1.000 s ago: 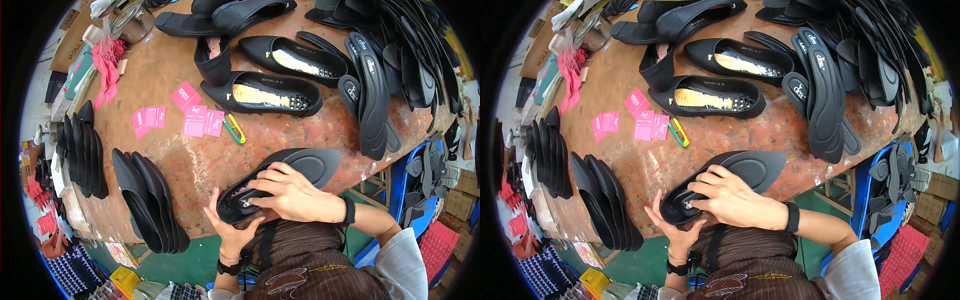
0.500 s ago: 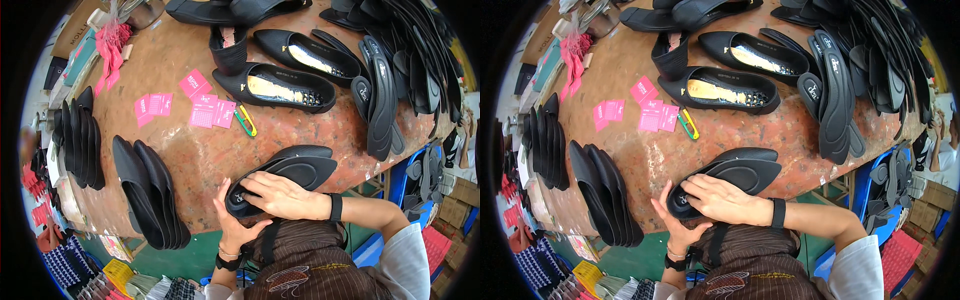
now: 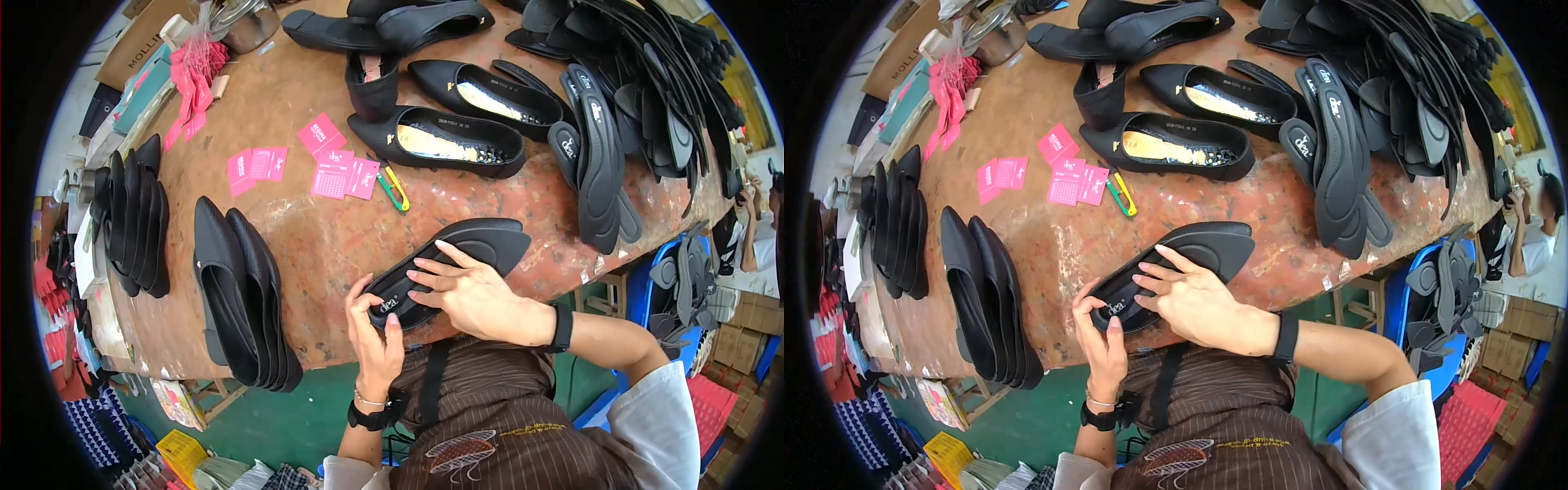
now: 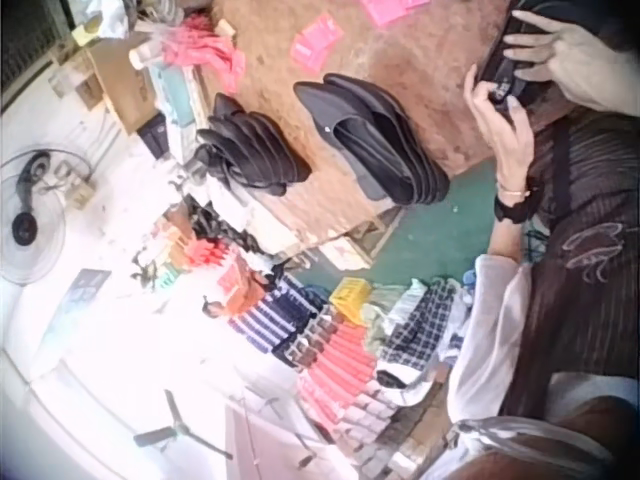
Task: The person inserts black insoles into black pointed-toe flats at a workbench. They pick up a shoe, place an insole inside, press it down, and then set the shoe aside. The process is repeated for multiple pairs of shoes.
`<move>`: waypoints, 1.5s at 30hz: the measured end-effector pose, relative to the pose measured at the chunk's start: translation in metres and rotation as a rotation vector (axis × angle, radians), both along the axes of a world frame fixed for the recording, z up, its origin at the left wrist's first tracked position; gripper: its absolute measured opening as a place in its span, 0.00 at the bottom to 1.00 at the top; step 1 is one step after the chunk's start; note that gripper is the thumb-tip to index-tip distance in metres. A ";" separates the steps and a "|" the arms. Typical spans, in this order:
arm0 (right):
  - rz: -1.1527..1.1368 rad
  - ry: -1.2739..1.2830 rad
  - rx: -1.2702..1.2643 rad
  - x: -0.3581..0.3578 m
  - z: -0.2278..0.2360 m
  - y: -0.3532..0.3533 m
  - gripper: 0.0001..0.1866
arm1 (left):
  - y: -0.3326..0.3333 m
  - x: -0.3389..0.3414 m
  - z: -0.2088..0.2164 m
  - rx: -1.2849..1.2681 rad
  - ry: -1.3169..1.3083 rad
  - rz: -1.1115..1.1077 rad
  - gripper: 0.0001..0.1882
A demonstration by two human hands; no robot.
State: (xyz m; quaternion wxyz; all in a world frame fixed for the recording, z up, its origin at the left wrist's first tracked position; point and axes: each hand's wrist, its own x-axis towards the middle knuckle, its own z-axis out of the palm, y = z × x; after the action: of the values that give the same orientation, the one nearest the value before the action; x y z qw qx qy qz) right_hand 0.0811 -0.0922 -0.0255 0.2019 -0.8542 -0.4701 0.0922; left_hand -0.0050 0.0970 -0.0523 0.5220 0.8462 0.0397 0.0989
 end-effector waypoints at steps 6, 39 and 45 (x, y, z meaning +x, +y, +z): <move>-0.668 -0.264 0.136 0.033 0.017 -0.022 0.22 | -0.051 -0.014 0.046 0.359 0.169 -0.246 0.36; -0.610 -0.124 -0.064 -0.008 -0.003 -0.033 0.29 | -0.108 -0.006 0.042 0.769 0.208 -0.708 0.23; -0.567 -0.031 -0.046 -0.018 0.007 -0.034 0.38 | -0.105 -0.005 0.035 0.709 0.277 -0.743 0.25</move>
State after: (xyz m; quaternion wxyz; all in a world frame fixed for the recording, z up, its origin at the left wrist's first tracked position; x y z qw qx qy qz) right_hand 0.0628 -0.1262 -0.0187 0.1929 -0.9573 -0.2131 0.0297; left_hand -0.0100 -0.0076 -0.0171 0.1936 0.9329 -0.2299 -0.1981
